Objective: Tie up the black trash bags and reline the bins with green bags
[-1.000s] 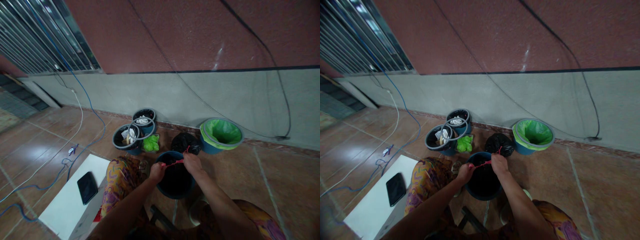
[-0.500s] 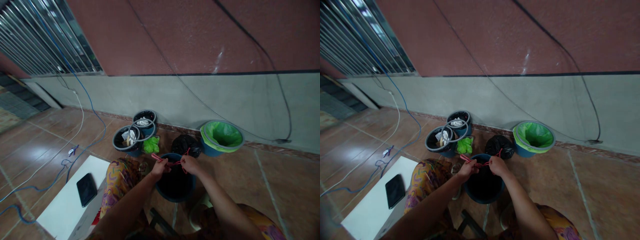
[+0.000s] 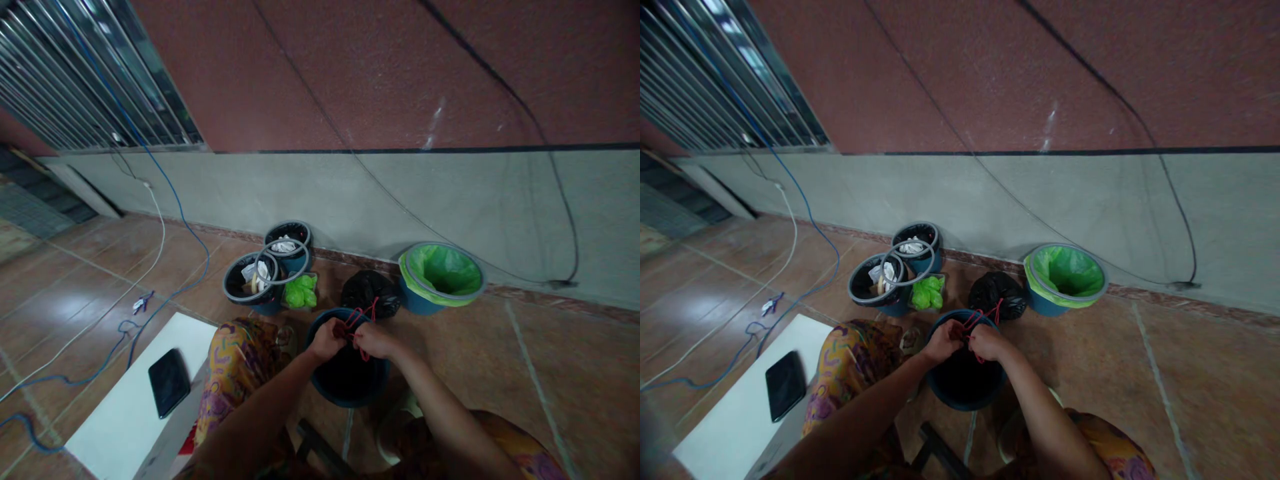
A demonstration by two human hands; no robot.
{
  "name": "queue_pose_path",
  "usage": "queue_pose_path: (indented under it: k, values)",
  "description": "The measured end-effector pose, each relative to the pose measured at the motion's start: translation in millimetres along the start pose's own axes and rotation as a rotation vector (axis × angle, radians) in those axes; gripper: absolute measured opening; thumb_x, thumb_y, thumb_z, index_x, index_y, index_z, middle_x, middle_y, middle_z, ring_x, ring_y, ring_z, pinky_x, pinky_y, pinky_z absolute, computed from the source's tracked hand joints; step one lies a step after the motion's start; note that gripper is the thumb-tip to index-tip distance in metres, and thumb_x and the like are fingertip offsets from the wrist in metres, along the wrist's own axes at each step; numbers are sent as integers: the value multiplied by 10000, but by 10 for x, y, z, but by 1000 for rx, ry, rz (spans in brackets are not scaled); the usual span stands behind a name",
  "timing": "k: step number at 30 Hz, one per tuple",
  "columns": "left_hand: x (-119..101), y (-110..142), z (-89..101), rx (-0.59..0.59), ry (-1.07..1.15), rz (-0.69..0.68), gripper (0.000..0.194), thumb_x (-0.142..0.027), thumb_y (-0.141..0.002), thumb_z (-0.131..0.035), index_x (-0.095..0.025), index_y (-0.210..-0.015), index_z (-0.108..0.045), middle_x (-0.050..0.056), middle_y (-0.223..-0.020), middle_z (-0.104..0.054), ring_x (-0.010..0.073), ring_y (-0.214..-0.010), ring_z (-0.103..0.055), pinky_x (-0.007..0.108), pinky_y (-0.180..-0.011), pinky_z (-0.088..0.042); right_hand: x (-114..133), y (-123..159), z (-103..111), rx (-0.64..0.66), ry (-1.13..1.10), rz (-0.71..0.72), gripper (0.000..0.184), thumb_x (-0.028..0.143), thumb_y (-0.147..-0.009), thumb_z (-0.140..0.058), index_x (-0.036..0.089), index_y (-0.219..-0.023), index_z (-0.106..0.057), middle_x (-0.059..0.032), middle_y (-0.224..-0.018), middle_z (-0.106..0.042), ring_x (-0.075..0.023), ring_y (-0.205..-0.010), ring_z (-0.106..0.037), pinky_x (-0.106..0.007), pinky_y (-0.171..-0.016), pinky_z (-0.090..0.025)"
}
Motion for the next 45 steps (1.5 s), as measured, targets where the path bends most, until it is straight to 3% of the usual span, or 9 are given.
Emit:
queue_pose_path:
  k: [10,13,16,19,23,28,36,40,45]
  values:
    - [-99,94,-102,81,-305,-181,147,-181,-824,-519,-150,-862,-658,57,-878,-693,170,-819,-628,260,-761,-457,146,-14,-96,85,-419,145,160,239,-815,-508,147,-835,-638,8,-683,-629,-61,-476,-465,-179,-457,-319]
    - [-58,85,-89,84,-289,-158,273,-232,-913,-403,-169,-840,-658,28,-781,-670,141,-742,-616,241,-750,-457,178,20,131,-79,-588,194,355,440,-875,-475,148,-969,-652,-27,-784,-671,-68,-493,-510,-185,-479,-374]
    - [6,64,-64,67,-230,-105,303,-299,-935,-384,-169,-926,-658,7,-710,-633,124,-640,-582,231,-670,-454,33,13,302,-342,-674,73,448,453,-921,-353,160,-1131,-620,-92,-1041,-688,-75,-504,-546,-208,-484,-421]
    - [72,36,-54,67,-107,-61,310,-336,-926,-397,-155,-926,-648,4,-690,-615,113,-588,-552,223,-598,-436,-30,-49,152,-280,-535,24,373,268,-881,-414,160,-1186,-599,-119,-1174,-659,-81,-537,-580,-217,-513,-452]
    - [112,8,-67,95,23,-62,291,-338,-901,-428,-148,-782,-615,-2,-638,-586,103,-564,-524,218,-570,-418,7,-108,-226,-62,-340,51,512,74,-771,-440,161,-1265,-539,-86,-1035,-706,-114,-641,-634,-219,-588,-477]
    - [68,43,-72,84,71,-53,279,-349,-895,-442,-154,-772,-599,-18,-602,-547,89,-516,-502,209,-522,-403,-16,-147,-189,-227,-141,104,355,85,-775,-488,143,-1082,-656,-97,-1088,-700,-170,-984,-639,-254,-847,-451]
    - [128,73,-83,0,435,191,421,-541,-748,-648,-121,-774,-640,20,-656,-623,92,-542,-546,245,-570,-451,-91,-146,-5,-225,56,1,243,222,-849,-509,173,-830,-746,-72,-896,-744,-164,-858,-664,-233,-736,-420]
    - [131,134,-74,-7,616,325,402,-422,-573,-826,-117,-793,-684,49,-739,-681,109,-627,-608,269,-663,-472,-101,-114,42,-228,62,-23,216,252,-831,-551,186,-789,-753,-63,-849,-745,-161,-816,-662,-228,-691,-410]
    - [100,145,-48,-45,669,363,318,-267,-500,-842,-122,-732,-680,12,-649,-652,92,-591,-584,236,-624,-427,-89,-61,-20,-110,-68,-53,200,269,-814,-576,152,-776,-732,-22,-608,-670,-121,-569,-593,-211,-541,-358]
Point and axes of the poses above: each hand's wrist, its own y-axis away from the middle knuckle, its own z-axis out of the back of the hand, x = y × z, the point moved 5 cm from there along -y, towards the middle knuckle
